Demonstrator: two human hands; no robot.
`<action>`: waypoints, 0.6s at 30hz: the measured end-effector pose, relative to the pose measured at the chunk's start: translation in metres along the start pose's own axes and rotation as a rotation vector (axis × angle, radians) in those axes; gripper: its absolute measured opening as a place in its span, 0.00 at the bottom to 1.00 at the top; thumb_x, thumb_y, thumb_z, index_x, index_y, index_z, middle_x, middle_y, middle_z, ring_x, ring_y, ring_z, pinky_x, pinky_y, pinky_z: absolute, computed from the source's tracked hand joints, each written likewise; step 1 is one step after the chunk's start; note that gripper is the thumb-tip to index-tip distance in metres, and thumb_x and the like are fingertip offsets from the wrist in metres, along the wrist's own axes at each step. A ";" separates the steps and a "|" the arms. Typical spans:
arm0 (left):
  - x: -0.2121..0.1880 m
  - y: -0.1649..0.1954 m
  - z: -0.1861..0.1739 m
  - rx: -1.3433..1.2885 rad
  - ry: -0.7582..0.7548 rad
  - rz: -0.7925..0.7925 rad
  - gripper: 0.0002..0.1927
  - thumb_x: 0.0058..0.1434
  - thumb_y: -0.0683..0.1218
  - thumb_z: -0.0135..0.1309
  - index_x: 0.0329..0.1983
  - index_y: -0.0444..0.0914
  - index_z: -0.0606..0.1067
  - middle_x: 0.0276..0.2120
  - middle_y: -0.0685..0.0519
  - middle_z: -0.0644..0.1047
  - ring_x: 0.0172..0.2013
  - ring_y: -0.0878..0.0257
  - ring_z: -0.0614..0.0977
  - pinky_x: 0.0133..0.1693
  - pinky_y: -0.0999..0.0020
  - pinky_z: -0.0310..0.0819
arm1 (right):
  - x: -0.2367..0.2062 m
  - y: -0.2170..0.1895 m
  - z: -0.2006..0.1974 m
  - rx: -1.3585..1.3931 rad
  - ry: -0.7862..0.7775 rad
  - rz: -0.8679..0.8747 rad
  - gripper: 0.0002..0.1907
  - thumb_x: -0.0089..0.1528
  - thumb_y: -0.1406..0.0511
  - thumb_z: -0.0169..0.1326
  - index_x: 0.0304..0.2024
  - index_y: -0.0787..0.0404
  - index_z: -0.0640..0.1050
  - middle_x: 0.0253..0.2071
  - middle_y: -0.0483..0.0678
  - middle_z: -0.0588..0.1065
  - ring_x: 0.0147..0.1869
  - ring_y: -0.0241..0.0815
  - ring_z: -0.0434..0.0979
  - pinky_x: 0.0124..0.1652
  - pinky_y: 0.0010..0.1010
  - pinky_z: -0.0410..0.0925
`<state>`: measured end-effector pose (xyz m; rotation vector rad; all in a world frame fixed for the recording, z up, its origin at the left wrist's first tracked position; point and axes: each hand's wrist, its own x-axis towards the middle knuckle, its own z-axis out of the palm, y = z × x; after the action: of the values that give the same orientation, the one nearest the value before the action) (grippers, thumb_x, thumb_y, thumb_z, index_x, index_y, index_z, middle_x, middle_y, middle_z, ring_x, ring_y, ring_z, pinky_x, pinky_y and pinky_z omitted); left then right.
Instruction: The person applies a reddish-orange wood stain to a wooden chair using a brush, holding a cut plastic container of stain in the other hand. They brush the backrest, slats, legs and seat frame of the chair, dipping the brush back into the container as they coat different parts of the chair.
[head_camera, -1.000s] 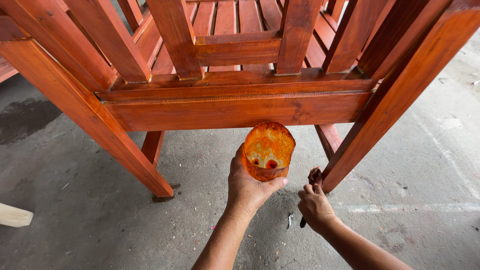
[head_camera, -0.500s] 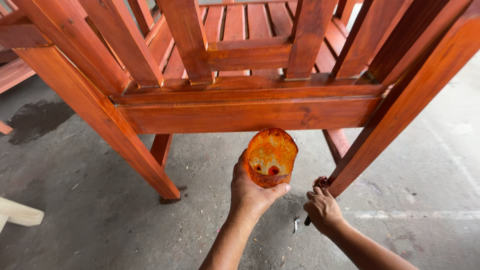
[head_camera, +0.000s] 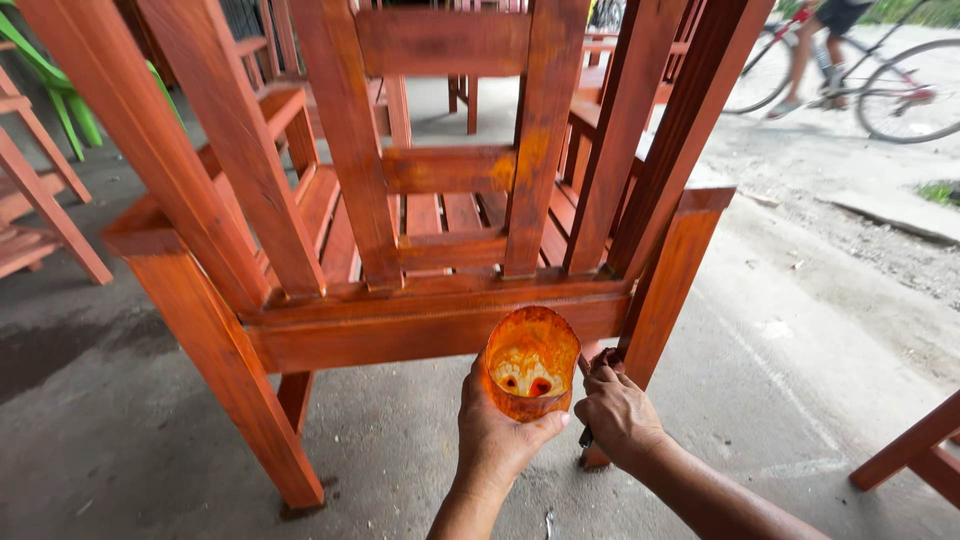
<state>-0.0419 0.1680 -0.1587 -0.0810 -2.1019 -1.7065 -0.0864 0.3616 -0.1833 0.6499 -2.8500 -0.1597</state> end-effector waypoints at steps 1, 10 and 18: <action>-0.001 0.008 -0.007 0.005 0.004 0.011 0.56 0.29 0.47 0.78 0.64 0.39 0.64 0.57 0.46 0.72 0.57 0.55 0.77 0.59 0.59 0.72 | 0.001 0.000 -0.011 0.015 0.025 0.016 0.03 0.50 0.68 0.59 0.24 0.53 0.83 0.57 0.49 0.72 0.59 0.49 0.68 0.58 0.40 0.64; -0.001 0.069 -0.055 -0.067 -0.060 -0.081 0.57 0.32 0.43 0.78 0.68 0.42 0.61 0.57 0.50 0.71 0.59 0.60 0.75 0.62 0.63 0.71 | 0.007 -0.001 -0.098 0.059 -0.002 0.184 0.08 0.56 0.67 0.61 0.23 0.48 0.84 0.41 0.43 0.74 0.52 0.42 0.71 0.52 0.33 0.72; -0.003 0.085 -0.071 -0.157 -0.082 -0.042 0.53 0.31 0.42 0.76 0.64 0.41 0.64 0.56 0.50 0.73 0.58 0.59 0.78 0.61 0.63 0.72 | 0.017 0.002 -0.159 -0.078 0.025 0.221 0.11 0.63 0.68 0.57 0.24 0.52 0.79 0.38 0.41 0.75 0.48 0.39 0.73 0.54 0.29 0.73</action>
<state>0.0076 0.1224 -0.0706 -0.1573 -2.0368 -1.9220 -0.0656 0.3468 -0.0257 0.3170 -2.8489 -0.2227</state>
